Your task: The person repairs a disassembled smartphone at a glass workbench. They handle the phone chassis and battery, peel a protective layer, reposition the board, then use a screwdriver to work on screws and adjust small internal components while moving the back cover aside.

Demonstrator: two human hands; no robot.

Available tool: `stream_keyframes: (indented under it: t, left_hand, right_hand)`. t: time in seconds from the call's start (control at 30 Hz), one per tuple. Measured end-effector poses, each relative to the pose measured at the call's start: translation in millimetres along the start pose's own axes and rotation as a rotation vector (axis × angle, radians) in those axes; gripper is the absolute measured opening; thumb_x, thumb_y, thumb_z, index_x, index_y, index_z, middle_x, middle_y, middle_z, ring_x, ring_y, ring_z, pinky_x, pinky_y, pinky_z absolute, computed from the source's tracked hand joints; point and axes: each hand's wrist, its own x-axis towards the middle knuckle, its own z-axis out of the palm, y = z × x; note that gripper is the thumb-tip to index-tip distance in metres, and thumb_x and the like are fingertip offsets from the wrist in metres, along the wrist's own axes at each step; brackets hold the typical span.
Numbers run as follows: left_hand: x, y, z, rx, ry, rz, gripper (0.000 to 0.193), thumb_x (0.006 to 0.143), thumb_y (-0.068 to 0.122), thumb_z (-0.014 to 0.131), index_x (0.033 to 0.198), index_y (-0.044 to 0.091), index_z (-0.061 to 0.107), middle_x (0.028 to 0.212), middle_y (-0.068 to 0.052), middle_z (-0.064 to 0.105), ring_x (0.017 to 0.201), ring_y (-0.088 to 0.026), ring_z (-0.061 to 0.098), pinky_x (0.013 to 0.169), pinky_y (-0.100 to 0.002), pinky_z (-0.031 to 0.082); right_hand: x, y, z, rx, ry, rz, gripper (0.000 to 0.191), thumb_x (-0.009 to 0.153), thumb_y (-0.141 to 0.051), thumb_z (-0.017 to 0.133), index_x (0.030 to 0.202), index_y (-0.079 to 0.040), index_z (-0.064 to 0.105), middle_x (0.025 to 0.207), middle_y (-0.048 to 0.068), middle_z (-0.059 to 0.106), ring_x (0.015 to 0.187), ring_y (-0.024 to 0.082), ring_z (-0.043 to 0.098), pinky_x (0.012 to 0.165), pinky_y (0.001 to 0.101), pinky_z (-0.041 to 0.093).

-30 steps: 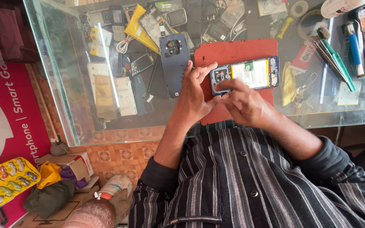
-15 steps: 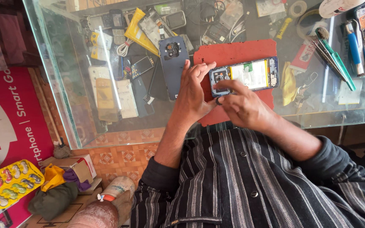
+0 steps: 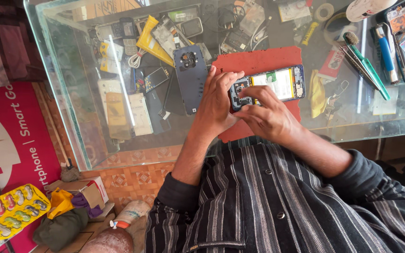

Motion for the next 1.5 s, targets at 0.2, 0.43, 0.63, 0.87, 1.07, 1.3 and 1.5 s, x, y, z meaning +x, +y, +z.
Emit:
stream_keyframes:
  t: [0.2,0.43,0.63,0.87,1.07,1.3,1.5]
  left_hand:
    - [2.3,-3.2,-2.5,-0.002,-0.094,-0.055,0.091,0.066,0.018,0.093,0.137,0.006,0.039,0.142,-0.008,0.059,0.142,-0.036,0.048,0.130,-0.050,0.027]
    - [13.7,-23.3,-41.2,0.094,-0.134,-0.004,0.099,0.067,0.032,0.095,0.141,0.005,0.034,0.142,-0.011,0.058,0.140,-0.030,0.049,0.128,-0.057,0.017]
    - [4.4,-31.8,-83.8,0.175,0.104,-0.124,0.022,0.097,0.006,0.075,0.116,0.008,0.065,0.116,-0.010,0.070,0.114,-0.030,0.064,0.101,-0.042,0.054]
    - [14.7,-44.2,-79.8,0.316,-0.050,-0.038,0.008,0.091,0.006,0.077,0.094,0.004,0.070,0.093,-0.006,0.065,0.094,-0.027,0.062,0.080,-0.041,0.054]
    - [25.2,-53.4,-73.7,0.489,-0.144,0.041,0.011,0.078,0.003,0.076,0.082,0.005,0.066,0.085,-0.006,0.061,0.090,-0.027,0.062,0.079,-0.041,0.054]
    - [35.2,-61.4,-74.5,0.432,-0.251,-0.042,0.011,0.080,0.003,0.075,0.077,0.005,0.064,0.083,-0.007,0.063,0.090,-0.028,0.063,0.078,-0.042,0.055]
    - [32.4,-57.1,-87.2,0.343,-0.223,-0.034,0.006,0.083,0.002,0.073,0.086,0.004,0.068,0.086,-0.007,0.065,0.091,-0.030,0.064,0.076,-0.044,0.054]
  right_hand:
    - [-13.7,9.1,10.5,0.091,0.049,0.172,0.062,0.088,0.010,0.084,0.126,-0.008,0.038,0.094,0.015,0.064,0.084,0.029,0.073,0.064,0.0373,0.056]
    - [-39.8,19.8,-16.7,0.147,0.229,0.251,0.071,0.094,0.014,0.077,0.134,-0.011,0.024,0.122,0.020,0.051,0.098,0.033,0.075,0.082,0.0383,0.068]
    - [-62.5,14.0,-49.2,0.050,0.329,0.397,0.074,0.097,0.013,0.079,0.135,-0.014,0.022,0.128,0.017,0.044,0.100,0.032,0.073,0.086,0.0380,0.067]
    - [-72.2,7.9,-71.5,0.101,0.345,0.506,0.064,0.105,0.015,0.071,0.133,-0.014,0.021,0.120,0.021,0.056,0.101,0.032,0.074,0.091,0.0369,0.066]
    - [-69.5,-2.2,-84.1,-0.007,0.333,0.526,0.064,0.106,0.015,0.072,0.131,-0.013,0.020,0.116,0.026,0.060,0.099,0.033,0.075,0.091,0.0354,0.065]
    - [-67.2,-9.5,-87.7,-0.046,0.307,0.499,0.066,0.105,0.015,0.071,0.134,-0.013,0.019,0.113,0.026,0.060,0.099,0.032,0.075,0.089,0.0352,0.065]
    - [-69.0,-10.8,-88.3,-0.054,0.324,0.514,0.065,0.106,0.015,0.072,0.131,-0.011,0.018,0.114,0.026,0.060,0.099,0.032,0.074,0.090,0.0346,0.065]
